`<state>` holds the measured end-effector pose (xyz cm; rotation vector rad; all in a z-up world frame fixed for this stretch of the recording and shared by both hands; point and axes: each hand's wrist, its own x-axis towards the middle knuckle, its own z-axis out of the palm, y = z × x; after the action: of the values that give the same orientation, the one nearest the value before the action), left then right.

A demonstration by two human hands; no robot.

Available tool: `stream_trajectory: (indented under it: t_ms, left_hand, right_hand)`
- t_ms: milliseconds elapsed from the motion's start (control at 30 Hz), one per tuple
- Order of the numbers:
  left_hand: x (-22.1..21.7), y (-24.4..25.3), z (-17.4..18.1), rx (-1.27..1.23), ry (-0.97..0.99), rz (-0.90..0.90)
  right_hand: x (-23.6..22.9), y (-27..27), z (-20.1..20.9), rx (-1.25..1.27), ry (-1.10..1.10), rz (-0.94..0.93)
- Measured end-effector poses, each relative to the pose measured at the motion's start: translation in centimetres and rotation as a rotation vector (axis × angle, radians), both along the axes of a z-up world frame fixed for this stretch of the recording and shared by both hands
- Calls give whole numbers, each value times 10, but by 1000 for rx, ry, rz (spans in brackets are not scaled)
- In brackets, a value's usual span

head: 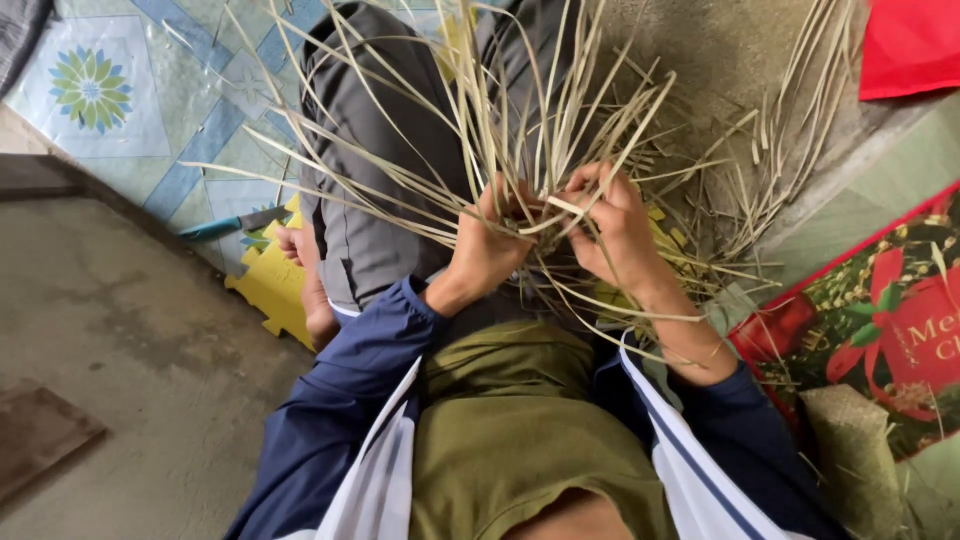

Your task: Weaving thin wooden strips together to create a structured woven object.

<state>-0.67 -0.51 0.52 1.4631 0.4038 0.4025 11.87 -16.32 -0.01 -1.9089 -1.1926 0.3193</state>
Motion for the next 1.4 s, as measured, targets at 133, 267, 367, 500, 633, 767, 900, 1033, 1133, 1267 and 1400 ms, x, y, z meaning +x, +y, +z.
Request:
stream_trajectory:
  t_ms: [133, 267, 367, 500, 633, 767, 900, 1033, 1133, 1267, 1400]
  left_hand:
    - [1, -2, 7, -1, 9, 14]
    - [-1, -6, -10, -121, 41, 80]
    - [-2, -1, 6, -150, 104, 23]
    - [1, -1, 13, -82, 126, 5]
    - [-3, -6, 0, -150, 123, 78]
    - [-2, -5, -2, -153, 88, 79]
    - [-6, -5, 1, -140, 67, 63]
    - [-3, -7, 6, -132, 48, 67]
    - [0, -7, 8, -153, 25, 77]
    - [0, -4, 14, -156, 32, 84]
    - [3, -5, 8, -191, 10, 104]
  right_hand:
    - [10, 0, 12, -32, 95, 67]
    - [11, -3, 8, -2, 414, 76]
    - [6, 0, 13, 49, 415, 38]
    - [2, 4, 0, 72, 393, -2]
    - [2, 5, 5, 83, 352, -50]
    - [8, 3, -3, 46, 209, -20]
    - [8, 7, 7, -4, 210, -8]
    - [15, 10, 0, -49, 242, 0]
    - [17, 14, -5, 0, 357, -25]
    - [15, 16, -14, 110, 317, -52]
    - [2, 7, -42, 242, 89, -111]
